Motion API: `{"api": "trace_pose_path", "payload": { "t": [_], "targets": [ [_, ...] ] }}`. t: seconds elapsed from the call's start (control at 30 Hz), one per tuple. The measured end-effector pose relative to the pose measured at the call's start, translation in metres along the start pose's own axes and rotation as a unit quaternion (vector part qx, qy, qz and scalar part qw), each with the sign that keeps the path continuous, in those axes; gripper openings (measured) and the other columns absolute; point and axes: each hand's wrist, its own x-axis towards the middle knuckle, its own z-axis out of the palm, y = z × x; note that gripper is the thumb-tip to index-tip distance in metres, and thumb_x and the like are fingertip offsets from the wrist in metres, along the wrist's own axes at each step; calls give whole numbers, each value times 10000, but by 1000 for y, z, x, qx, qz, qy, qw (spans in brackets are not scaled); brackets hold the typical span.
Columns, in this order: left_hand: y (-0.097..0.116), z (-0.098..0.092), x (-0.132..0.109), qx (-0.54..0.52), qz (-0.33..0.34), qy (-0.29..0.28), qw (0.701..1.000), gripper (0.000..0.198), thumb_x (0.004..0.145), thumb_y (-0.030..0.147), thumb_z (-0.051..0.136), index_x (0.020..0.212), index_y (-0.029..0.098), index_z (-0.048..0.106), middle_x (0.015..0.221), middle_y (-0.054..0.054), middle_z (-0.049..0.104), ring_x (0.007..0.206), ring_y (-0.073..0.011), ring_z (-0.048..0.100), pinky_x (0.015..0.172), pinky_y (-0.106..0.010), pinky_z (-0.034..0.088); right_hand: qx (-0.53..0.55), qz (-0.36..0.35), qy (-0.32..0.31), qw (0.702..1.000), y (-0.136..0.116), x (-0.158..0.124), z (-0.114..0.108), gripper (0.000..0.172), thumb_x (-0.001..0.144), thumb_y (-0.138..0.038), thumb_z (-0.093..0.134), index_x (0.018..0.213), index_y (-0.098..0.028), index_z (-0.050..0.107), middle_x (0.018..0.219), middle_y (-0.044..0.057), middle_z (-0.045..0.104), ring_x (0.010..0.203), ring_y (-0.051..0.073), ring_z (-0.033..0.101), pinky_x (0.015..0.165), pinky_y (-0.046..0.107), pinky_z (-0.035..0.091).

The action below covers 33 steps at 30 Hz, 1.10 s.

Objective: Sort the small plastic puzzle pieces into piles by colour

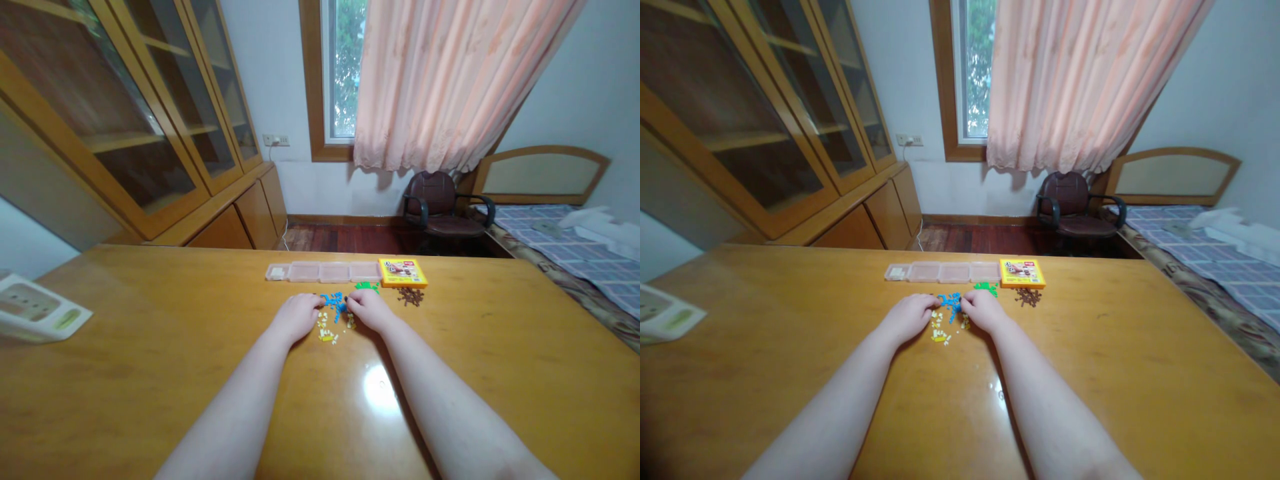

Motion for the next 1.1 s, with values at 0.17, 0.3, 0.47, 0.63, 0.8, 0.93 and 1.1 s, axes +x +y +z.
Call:
{"api": "trace_pose_path", "payload": {
  "t": [0.17, 0.3, 0.47, 0.63, 0.8, 0.93, 1.1],
  "targets": [
    [0, -5, -3, -5, -17, -39, 999, 404, 793, 152, 435, 1110, 292, 642, 1143, -13, 666, 1047, -205, 604, 889, -299, 442, 24, 37, -7, 999, 0, -1, 0, 289, 799, -236, 449, 545, -155, 561, 514, -19, 514, 522, 99, 446, 521, 216, 280],
    [-2, -10, -7, -14, -14, -66, 998, 418, 785, 153, 430, 1112, 293, 651, 1147, -6, 667, 1047, -200, 609, 909, -299, 441, 64, 60, -19, 996, -3, -1, -1, 281, 787, -224, 451, 562, -149, 602, 537, 10, 590, 521, 111, 504, 537, 216, 346],
    [-3, -11, -11, -40, 30, -85, 995, 421, 739, 159, 467, 1081, 300, 669, 1089, 7, 692, 985, -200, 633, 876, -298, 462, 172, 72, -82, 979, -7, -1, 1, 234, 736, -165, 446, 612, -139, 643, 566, 22, 629, 525, 115, 552, 526, 200, 408],
    [-3, -11, -10, -82, 60, -79, 992, 372, 732, 144, 461, 997, 266, 693, 1005, 11, 713, 915, -173, 642, 830, -265, 469, 241, 72, -108, 962, -5, -1, 3, 229, 714, -150, 437, 611, -134, 641, 544, 18, 621, 510, 112, 548, 529, 201, 432],
    [-5, -11, -5, -36, 46, 11, 998, 423, 742, 89, 419, 1042, 238, 677, 1098, -30, 681, 1017, -193, 604, 914, -310, 433, 193, 79, -30, 978, -1, 0, 4, 240, 743, -202, 455, 558, -145, 598, 482, 2, 574, 453, 100, 492, 463, 199, 358],
    [-6, -6, -3, -49, 61, -36, 996, 417, 748, 109, 435, 1056, 253, 677, 1103, -13, 683, 1011, -188, 611, 903, -299, 447, 173, 57, -71, 981, -3, -1, 1, 244, 733, -181, 450, 588, -135, 641, 537, 13, 615, 496, 104, 523, 504, 200, 380],
    [-6, -4, -5, -65, 74, -71, 993, 415, 733, 119, 447, 1032, 273, 690, 1072, 9, 696, 990, -177, 624, 893, -281, 451, 158, 19, -136, 978, -5, -4, -2, 246, 717, -178, 469, 671, -137, 708, 589, 7, 644, 543, 110, 543, 548, 204, 396]
  ]
}}
